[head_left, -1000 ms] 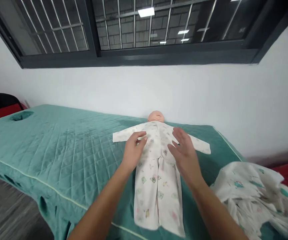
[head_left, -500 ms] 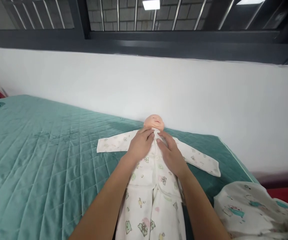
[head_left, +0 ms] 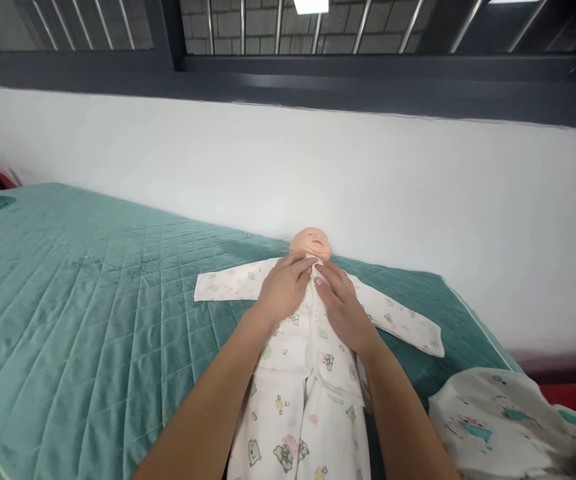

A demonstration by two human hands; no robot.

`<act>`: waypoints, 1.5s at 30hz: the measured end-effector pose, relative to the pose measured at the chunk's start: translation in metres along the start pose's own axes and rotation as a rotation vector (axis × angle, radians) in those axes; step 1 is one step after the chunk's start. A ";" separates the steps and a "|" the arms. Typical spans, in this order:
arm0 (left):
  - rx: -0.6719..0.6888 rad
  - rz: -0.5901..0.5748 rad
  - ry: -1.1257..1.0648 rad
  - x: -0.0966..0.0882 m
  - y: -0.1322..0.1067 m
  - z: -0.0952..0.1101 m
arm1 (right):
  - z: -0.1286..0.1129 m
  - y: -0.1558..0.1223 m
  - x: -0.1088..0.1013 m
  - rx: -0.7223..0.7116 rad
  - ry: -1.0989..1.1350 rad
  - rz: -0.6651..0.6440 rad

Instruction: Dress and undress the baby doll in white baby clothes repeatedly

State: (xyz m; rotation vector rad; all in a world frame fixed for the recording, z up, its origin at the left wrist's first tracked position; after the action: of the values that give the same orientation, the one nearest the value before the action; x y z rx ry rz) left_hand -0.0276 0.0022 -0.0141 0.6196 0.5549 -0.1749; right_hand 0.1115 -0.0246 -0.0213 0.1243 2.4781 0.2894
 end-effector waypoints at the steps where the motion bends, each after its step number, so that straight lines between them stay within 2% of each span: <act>1: -0.002 -0.008 0.004 0.000 0.000 0.001 | 0.000 0.000 0.000 -0.002 -0.004 -0.002; 8: 0.000 -0.007 -0.015 -0.002 -0.001 0.004 | 0.001 0.000 0.001 0.032 -0.019 -0.024; 14: -0.033 0.063 -0.178 -0.007 -0.001 0.006 | 0.004 -0.003 -0.003 0.147 0.229 0.083; 18: -0.034 0.011 -0.318 -0.012 -0.005 0.007 | 0.009 -0.004 -0.003 0.196 0.371 0.078; 26: 0.000 -0.080 -0.429 -0.017 -0.009 0.004 | 0.011 -0.004 -0.004 0.183 0.337 0.056; 31: -0.005 -0.075 -0.426 -0.018 -0.010 0.005 | 0.013 -0.004 -0.002 0.172 0.388 0.058; 39: -0.003 -0.081 -0.446 -0.017 -0.010 0.004 | 0.011 -0.004 -0.002 0.184 0.352 0.053; 45: -0.040 -0.038 -0.264 -0.012 -0.007 0.013 | 0.002 -0.006 -0.005 0.176 0.307 0.081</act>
State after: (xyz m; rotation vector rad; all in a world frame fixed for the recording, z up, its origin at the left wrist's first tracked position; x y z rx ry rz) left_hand -0.0344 -0.0113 -0.0028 0.5372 0.3142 -0.2767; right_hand 0.1166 -0.0315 -0.0208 0.2724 2.8062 0.1303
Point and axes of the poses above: each hand's wrist, its own y-axis towards the middle knuckle, its own x-axis out of the palm, z = x × y, the point moved 4 cm from there along y, towards the middle knuckle, and after that the axes turned 8 degrees about x, right-handed, at the moved point
